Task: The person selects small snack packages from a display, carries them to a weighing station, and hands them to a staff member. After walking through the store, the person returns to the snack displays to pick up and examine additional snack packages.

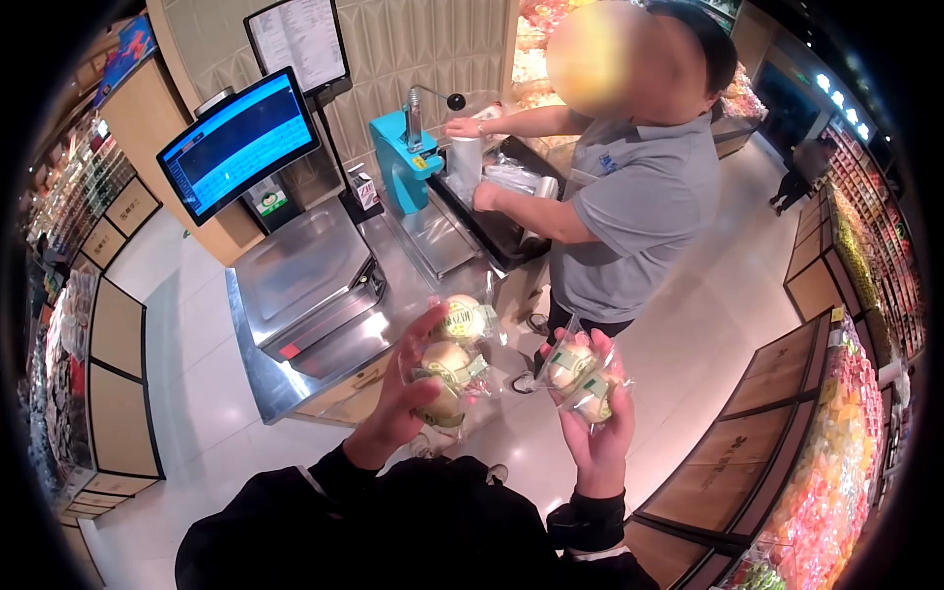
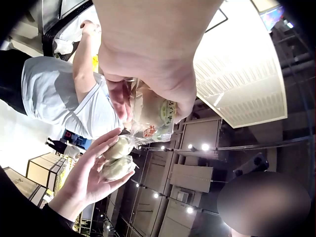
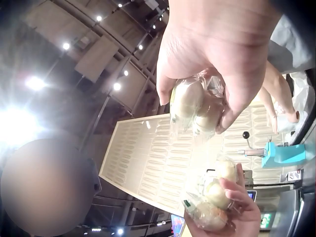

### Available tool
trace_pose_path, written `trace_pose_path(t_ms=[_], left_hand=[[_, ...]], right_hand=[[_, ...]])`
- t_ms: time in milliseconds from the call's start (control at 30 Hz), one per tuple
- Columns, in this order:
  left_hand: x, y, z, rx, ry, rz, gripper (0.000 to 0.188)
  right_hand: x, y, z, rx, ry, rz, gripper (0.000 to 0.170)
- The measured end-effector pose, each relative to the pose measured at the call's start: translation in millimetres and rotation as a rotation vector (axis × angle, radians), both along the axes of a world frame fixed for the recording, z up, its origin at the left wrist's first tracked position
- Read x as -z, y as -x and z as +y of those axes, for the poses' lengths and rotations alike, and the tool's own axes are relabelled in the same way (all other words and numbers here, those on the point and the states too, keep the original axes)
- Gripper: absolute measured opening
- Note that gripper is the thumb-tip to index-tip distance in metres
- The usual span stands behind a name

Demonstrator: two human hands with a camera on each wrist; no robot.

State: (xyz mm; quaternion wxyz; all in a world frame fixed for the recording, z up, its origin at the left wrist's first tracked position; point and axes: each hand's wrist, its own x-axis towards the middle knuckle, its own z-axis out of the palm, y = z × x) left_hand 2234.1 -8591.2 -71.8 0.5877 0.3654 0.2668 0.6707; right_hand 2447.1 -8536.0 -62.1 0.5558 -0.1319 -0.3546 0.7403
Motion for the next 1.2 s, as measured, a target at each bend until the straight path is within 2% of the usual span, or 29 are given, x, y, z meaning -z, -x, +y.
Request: trace_pose_path(t_ms=[67, 200, 267, 400, 567, 700, 800, 933, 1200], left_hand=[[5, 1, 2, -0.054, -0.052, 0.051, 0.085], [0, -2, 0, -0.034, -0.038, 0.005, 0.086], [-1, -2, 1, -0.044, -0.063, 0.017, 0.084], [-4, -1, -1, 0.015, -0.026, 0.003, 0.081], [-7, -3, 1, -0.025, -0.025, 0.005, 0.077], [6, -1, 10, 0.003, -0.076, 0.014, 0.076], [-4, 0, 9, -0.005, -0.051, -0.06, 0.07], [-8, 5, 9, 0.008, -0.026, -0.089, 0.064], [-2, 10, 10, -0.011, -0.053, -0.067, 0.067]], right_hand=[[1, -1, 1, -0.038, 0.022, 0.03, 0.063], [6, -3, 1, 0.003, 0.055, 0.019, 0.062], [3, -3, 1, -0.067, 0.027, 0.041, 0.061], [-2, -1, -3, -0.05, 0.078, 0.055, 0.063], [-2, -2, -1, -0.004, 0.098, 0.044, 0.06], [2, -9, 3, 0.018, 0.066, 0.087, 0.056], [4, -20, 8, -0.078, 0.066, 0.14, 0.052], [2, -22, 10, -0.11, 0.04, 0.071, 0.05], [5, -16, 9, -0.101, 0.079, 0.069, 0.048]])
